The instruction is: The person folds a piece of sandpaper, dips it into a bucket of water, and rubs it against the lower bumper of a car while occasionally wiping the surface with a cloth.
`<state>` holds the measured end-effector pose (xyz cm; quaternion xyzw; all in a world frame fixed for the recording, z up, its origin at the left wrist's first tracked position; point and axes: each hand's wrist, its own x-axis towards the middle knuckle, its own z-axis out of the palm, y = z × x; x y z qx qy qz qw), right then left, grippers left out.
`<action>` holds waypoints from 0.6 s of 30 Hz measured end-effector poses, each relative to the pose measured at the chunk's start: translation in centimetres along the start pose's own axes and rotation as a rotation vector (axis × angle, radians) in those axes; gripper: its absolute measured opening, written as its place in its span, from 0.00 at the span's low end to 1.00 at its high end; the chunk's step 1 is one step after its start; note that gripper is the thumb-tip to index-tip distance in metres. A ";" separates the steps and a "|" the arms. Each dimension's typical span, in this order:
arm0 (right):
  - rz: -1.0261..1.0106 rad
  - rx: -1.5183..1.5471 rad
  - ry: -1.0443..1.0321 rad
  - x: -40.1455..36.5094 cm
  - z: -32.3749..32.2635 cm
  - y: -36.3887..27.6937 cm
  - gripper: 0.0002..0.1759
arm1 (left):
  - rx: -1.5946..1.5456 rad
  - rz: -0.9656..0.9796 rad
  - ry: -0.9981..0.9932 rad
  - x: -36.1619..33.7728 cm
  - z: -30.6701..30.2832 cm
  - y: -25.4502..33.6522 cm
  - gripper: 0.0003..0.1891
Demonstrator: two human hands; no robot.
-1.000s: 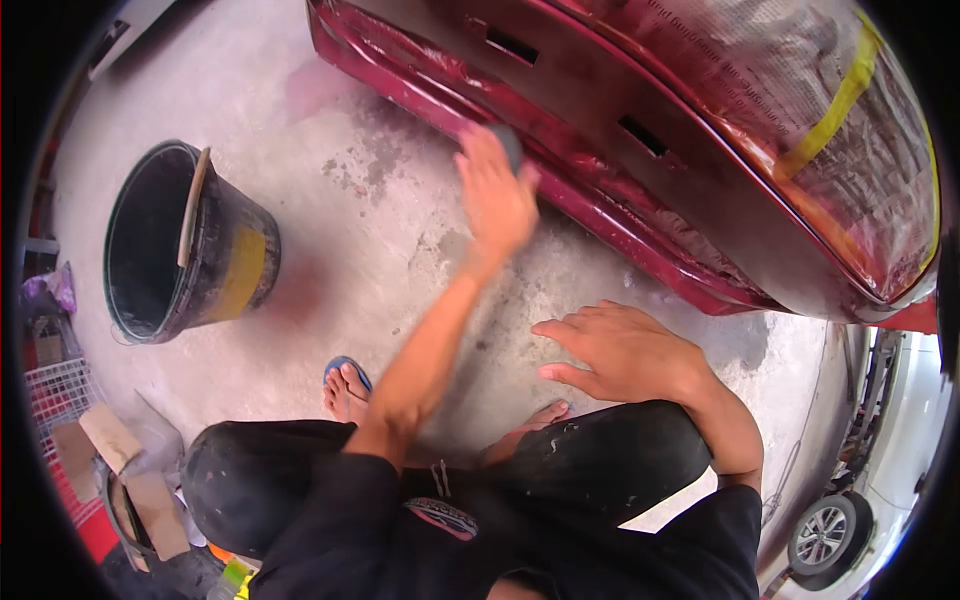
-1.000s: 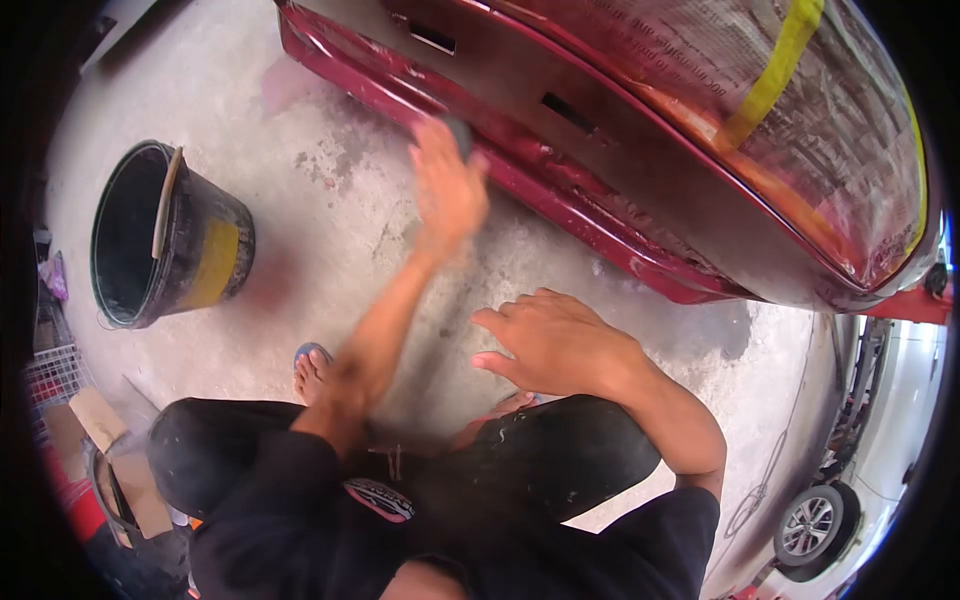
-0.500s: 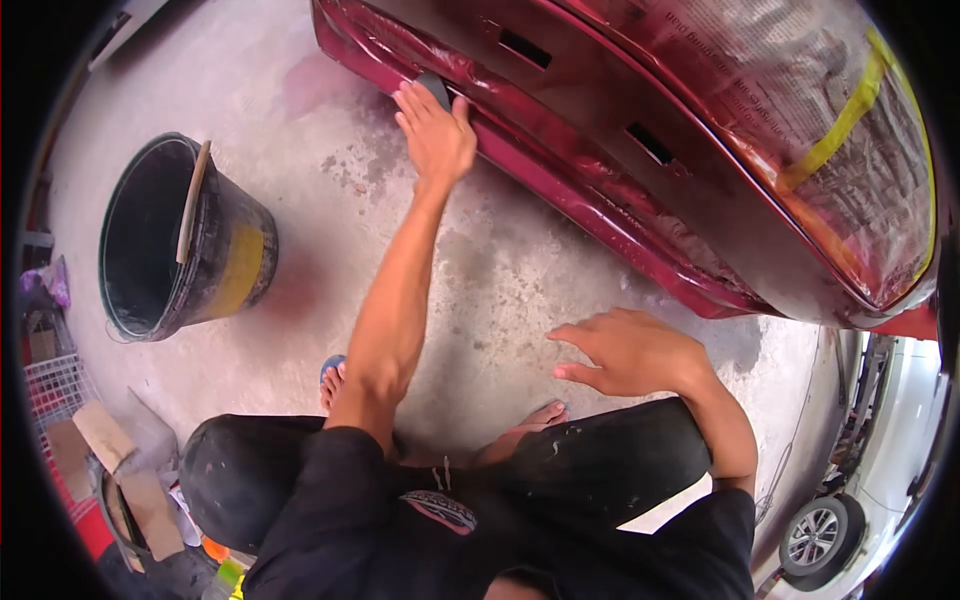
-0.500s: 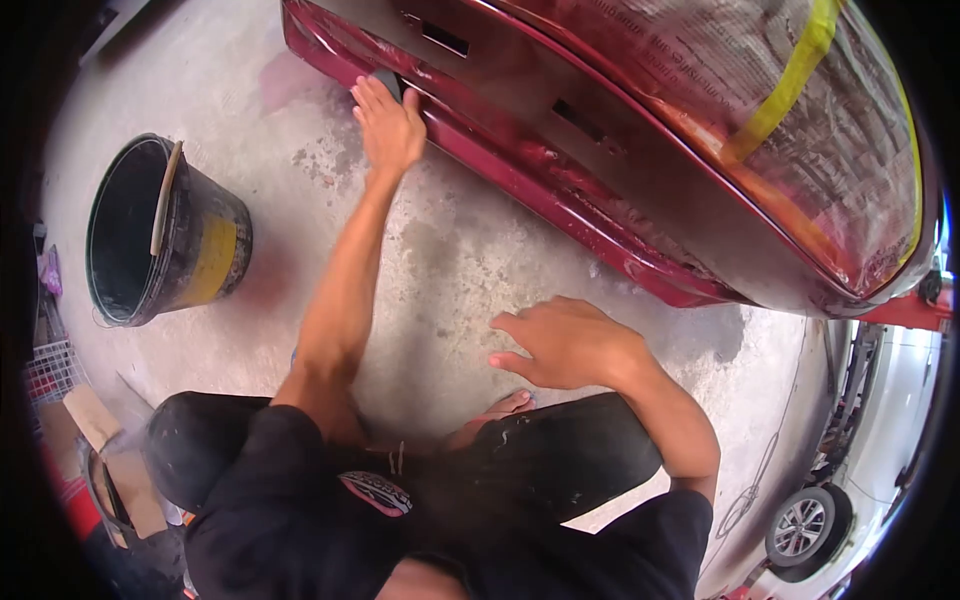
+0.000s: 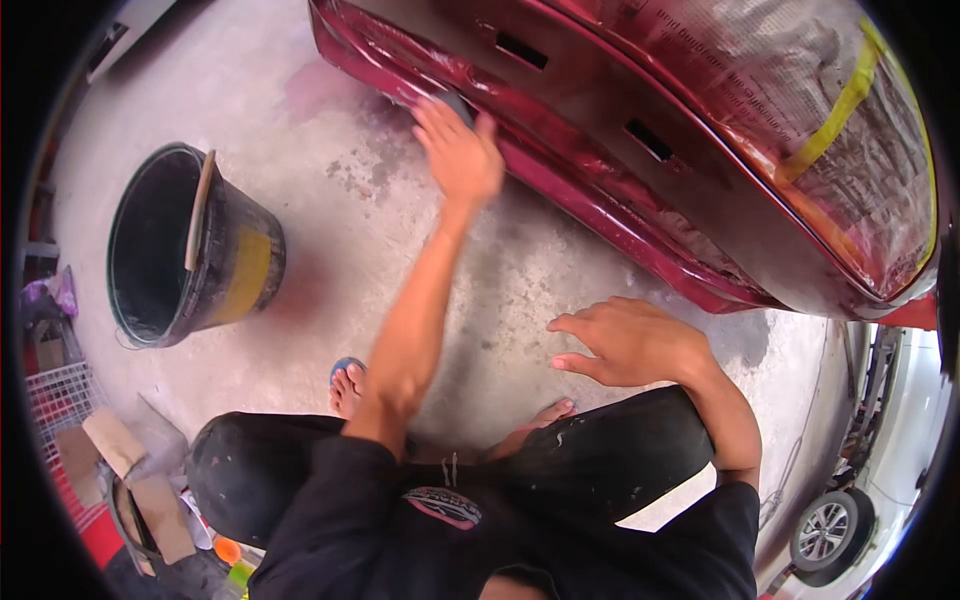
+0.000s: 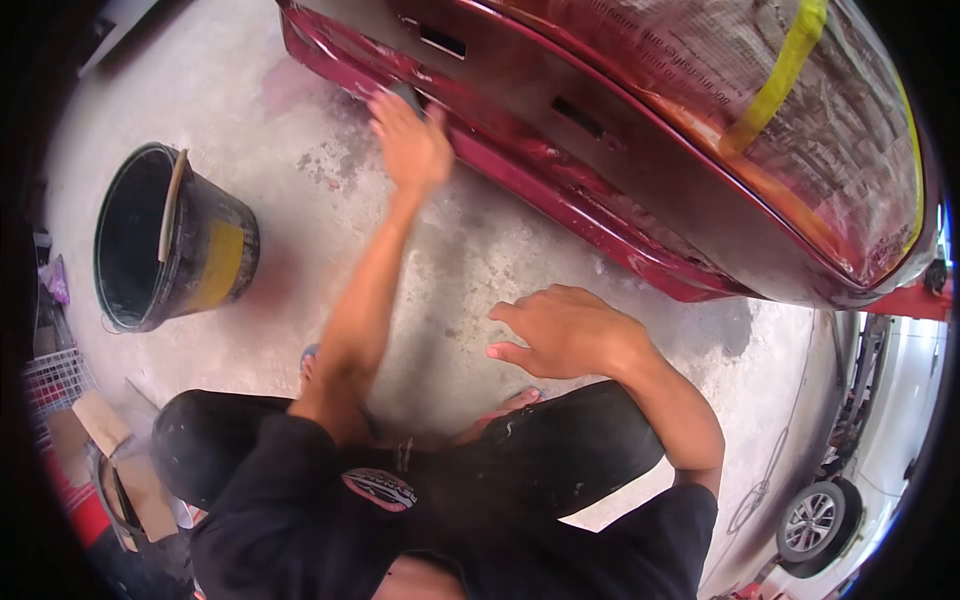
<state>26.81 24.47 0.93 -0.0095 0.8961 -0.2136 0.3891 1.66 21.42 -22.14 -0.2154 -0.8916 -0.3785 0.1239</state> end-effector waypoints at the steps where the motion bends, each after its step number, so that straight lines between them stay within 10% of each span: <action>1: -0.011 -0.001 0.016 0.3 -0.3 -0.1 0.32 | 0.067 0.074 -0.084 -2.8 -0.2 2.5 0.44; 5: -0.079 -0.025 0.117 2.2 -0.5 -0.6 0.32 | -0.136 0.159 -0.190 -10.4 0.7 6.0 0.44; 12: 0.018 0.034 0.005 -0.6 0.1 0.1 0.30 | -0.118 -0.012 0.047 2.2 0.0 -1.4 0.44; 18: -0.062 0.008 0.136 0.5 -0.4 -0.8 0.31 | -0.055 0.077 -0.138 -7.6 0.3 5.6 0.46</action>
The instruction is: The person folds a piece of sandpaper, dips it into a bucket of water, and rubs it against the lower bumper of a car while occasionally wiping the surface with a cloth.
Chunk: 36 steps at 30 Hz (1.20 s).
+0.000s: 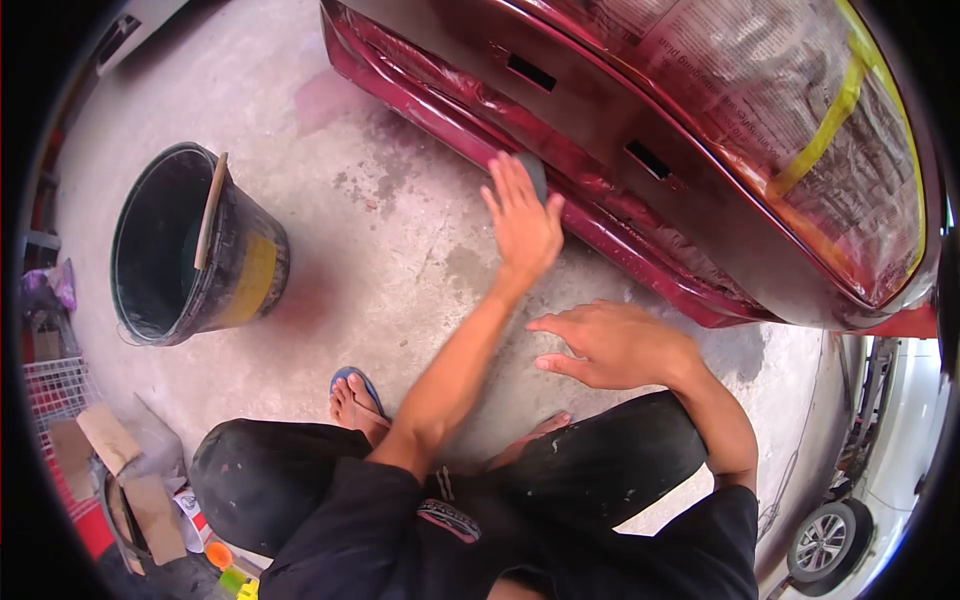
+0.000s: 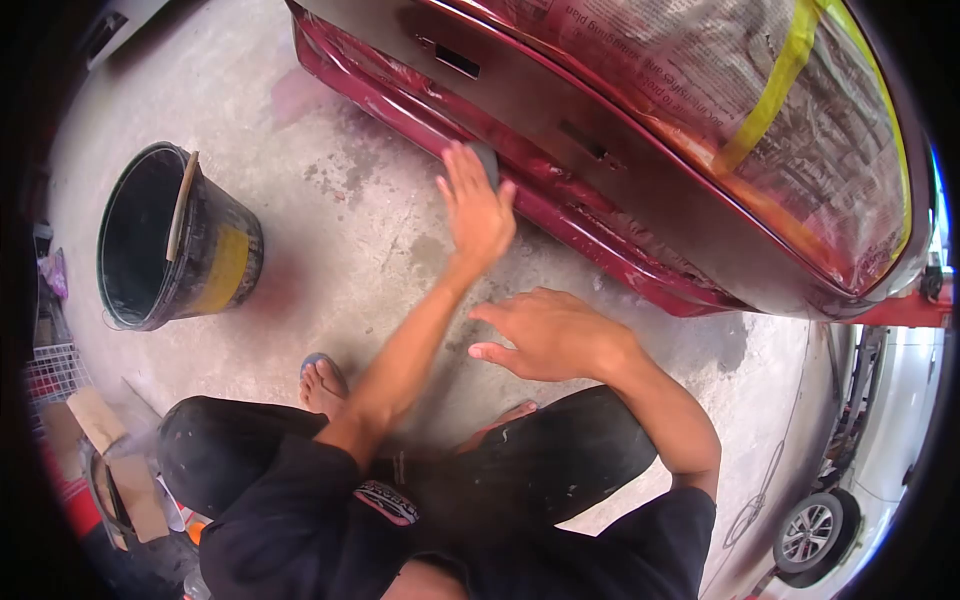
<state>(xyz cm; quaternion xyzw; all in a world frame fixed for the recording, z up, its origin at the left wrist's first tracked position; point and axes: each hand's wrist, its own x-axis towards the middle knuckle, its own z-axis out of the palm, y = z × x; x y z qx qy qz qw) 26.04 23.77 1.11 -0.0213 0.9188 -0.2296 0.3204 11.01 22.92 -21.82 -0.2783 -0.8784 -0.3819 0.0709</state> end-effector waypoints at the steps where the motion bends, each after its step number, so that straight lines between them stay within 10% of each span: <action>1: 0.016 0.007 -0.015 -0.2 0.0 -0.2 0.30 | 0.033 -0.023 -0.004 1.2 -0.7 -1.0 0.45; 7: 0.162 0.043 -0.195 -2.2 -0.4 0.2 0.30 | 0.060 -0.141 0.237 9.8 -2.3 -8.8 0.42; 11: -0.008 0.014 -0.030 0.4 0.0 0.5 0.31 | -0.100 0.061 0.016 -0.6 0.8 -1.2 0.47; 17: 0.087 0.025 -0.117 -1.2 0.4 1.2 0.31 | -0.031 -0.166 0.247 12.1 -3.2 -11.5 0.38; 25: -0.082 -0.018 0.092 1.1 1.1 1.7 0.32 | -0.020 0.199 0.150 1.5 0.6 -5.8 0.33; 31: 0.132 0.007 -0.143 -0.9 0.8 2.0 0.33 | -0.031 0.021 0.345 12.3 -2.5 -13.2 0.26; 36: 0.010 0.019 0.007 0.6 0.0 0.7 0.31 | -0.148 0.292 0.177 0.2 1.0 -4.3 0.34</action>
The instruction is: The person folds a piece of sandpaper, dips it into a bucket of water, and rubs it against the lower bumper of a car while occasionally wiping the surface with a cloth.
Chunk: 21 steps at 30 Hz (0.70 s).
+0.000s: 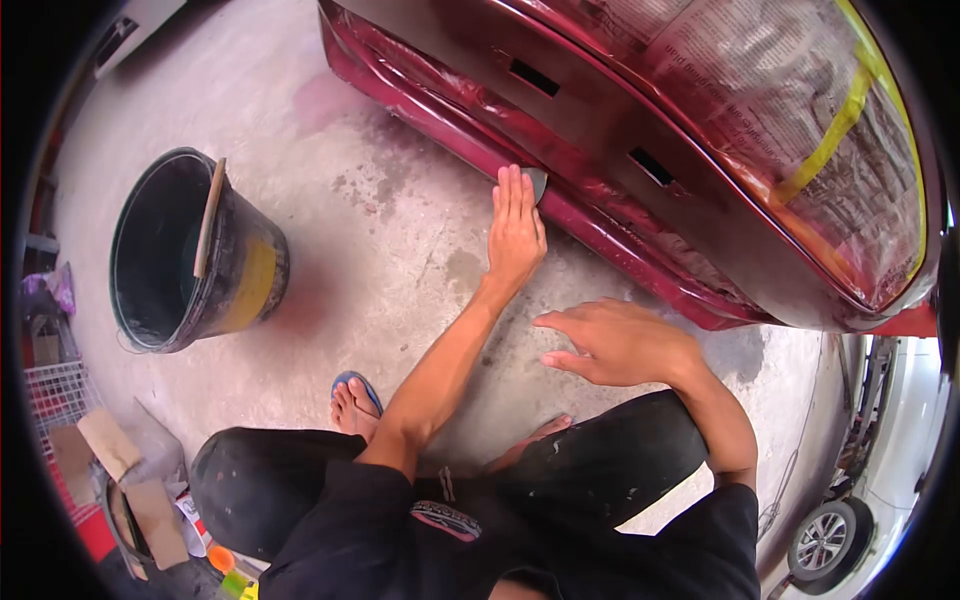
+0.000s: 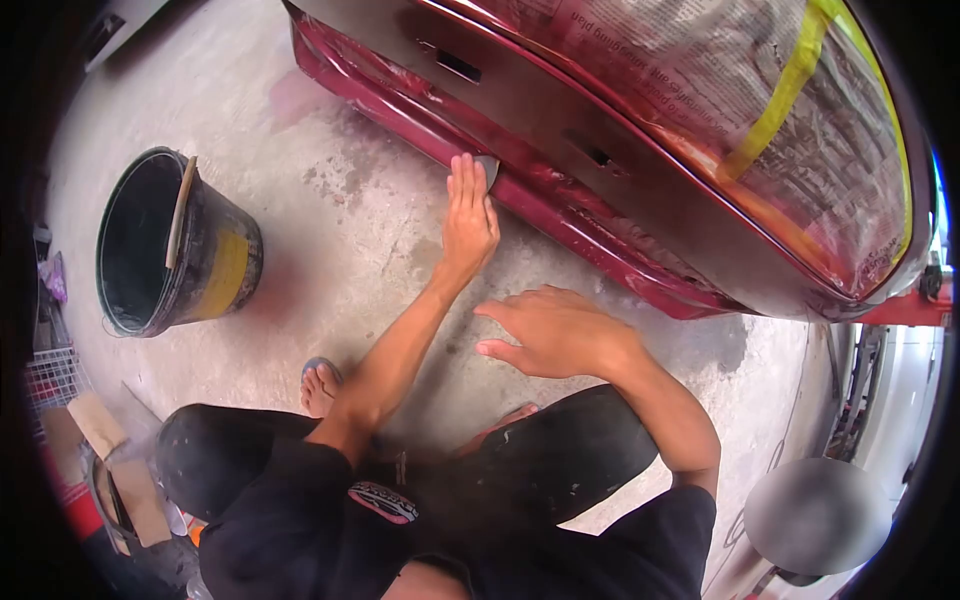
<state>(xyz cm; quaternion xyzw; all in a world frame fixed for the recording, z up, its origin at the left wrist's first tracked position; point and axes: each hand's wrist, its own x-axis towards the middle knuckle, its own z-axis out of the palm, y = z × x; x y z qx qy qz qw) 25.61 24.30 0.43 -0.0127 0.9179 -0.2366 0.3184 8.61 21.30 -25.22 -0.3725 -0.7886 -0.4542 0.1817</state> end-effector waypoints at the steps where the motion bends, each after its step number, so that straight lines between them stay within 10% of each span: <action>1: -0.031 -0.007 0.039 0.0 0.3 0.2 0.31 | -0.007 0.011 -0.030 -0.3 0.0 -0.4 0.35; 6: 0.107 0.027 -0.112 -2.4 0.4 0.7 0.31 | 0.105 -0.189 0.106 7.6 -3.2 -10.7 0.28; 13: -0.041 -0.022 0.074 -0.4 0.8 0.9 0.30 | -0.024 0.041 -0.104 -2.0 -0.8 0.7 0.33; 21: 0.056 0.003 -0.061 -2.6 0.5 0.9 0.29 | 0.061 -0.156 0.147 5.8 -3.0 -6.1 0.27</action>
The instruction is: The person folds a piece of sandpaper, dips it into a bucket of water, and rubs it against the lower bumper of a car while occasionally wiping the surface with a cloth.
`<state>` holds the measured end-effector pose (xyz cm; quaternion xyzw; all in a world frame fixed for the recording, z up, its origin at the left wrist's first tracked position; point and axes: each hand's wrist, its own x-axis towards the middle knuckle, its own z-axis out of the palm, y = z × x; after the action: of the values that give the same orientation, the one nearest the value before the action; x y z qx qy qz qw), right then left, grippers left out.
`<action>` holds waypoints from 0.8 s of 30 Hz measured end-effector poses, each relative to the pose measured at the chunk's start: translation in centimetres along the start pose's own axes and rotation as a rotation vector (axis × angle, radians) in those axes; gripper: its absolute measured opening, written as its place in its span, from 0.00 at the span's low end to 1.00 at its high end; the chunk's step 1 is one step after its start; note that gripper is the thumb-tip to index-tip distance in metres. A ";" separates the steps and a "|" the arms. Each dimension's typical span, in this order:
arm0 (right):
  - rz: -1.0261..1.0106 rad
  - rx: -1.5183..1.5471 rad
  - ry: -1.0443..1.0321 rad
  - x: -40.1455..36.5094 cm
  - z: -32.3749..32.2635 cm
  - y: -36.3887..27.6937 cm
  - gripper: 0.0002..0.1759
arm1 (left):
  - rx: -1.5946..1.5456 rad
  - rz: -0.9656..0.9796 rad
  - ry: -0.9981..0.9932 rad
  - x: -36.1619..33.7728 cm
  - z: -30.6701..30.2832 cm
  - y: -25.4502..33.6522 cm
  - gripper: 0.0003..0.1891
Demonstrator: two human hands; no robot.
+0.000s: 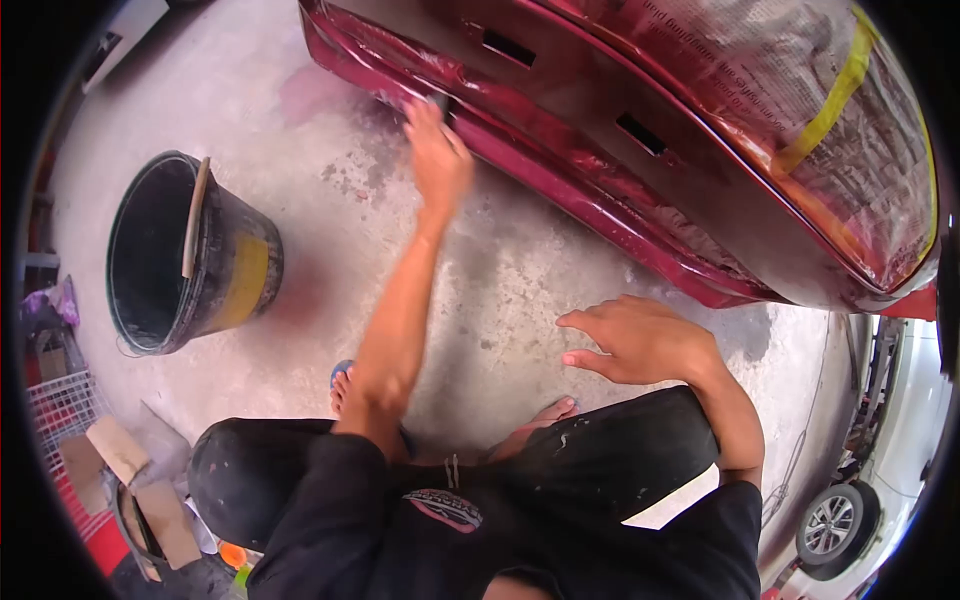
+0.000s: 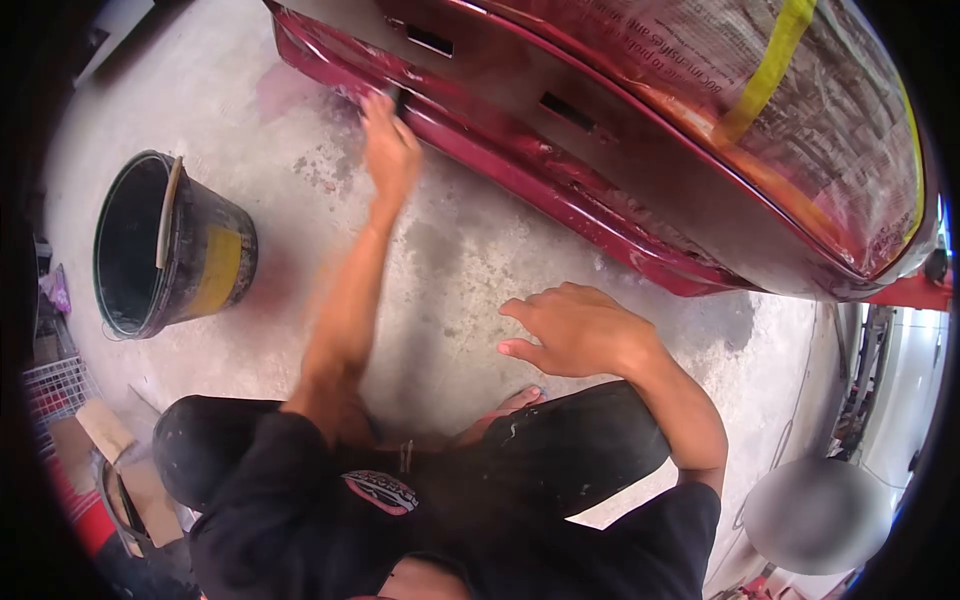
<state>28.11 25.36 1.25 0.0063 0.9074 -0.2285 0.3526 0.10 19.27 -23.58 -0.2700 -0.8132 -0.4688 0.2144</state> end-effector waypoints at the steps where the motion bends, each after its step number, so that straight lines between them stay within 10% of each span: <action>1: -0.004 -0.013 0.015 0.2 -0.2 -0.1 0.29 | 0.000 0.111 0.038 -3.5 1.5 1.3 0.29; 3: -0.073 -0.025 0.121 1.2 -0.1 -0.2 0.29 | -0.115 0.173 -0.284 -9.7 0.0 8.0 0.33; 10: 0.065 0.021 -0.031 -1.1 0.6 0.2 0.28 | -0.002 -0.068 -0.053 2.0 -0.6 -3.6 0.28; 16: -0.052 -0.036 0.161 0.6 -0.4 -0.4 0.30 | -0.203 0.070 -0.160 -8.6 1.2 5.2 0.32; 24: 0.084 0.022 -0.031 -0.2 0.0 0.9 0.30 | 0.013 -0.151 0.070 4.1 0.0 -5.2 0.27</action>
<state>28.39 26.17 1.04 0.0448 0.8981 -0.2236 0.3760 -6.33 18.12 -24.46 -0.1899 -0.8263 -0.4877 0.2082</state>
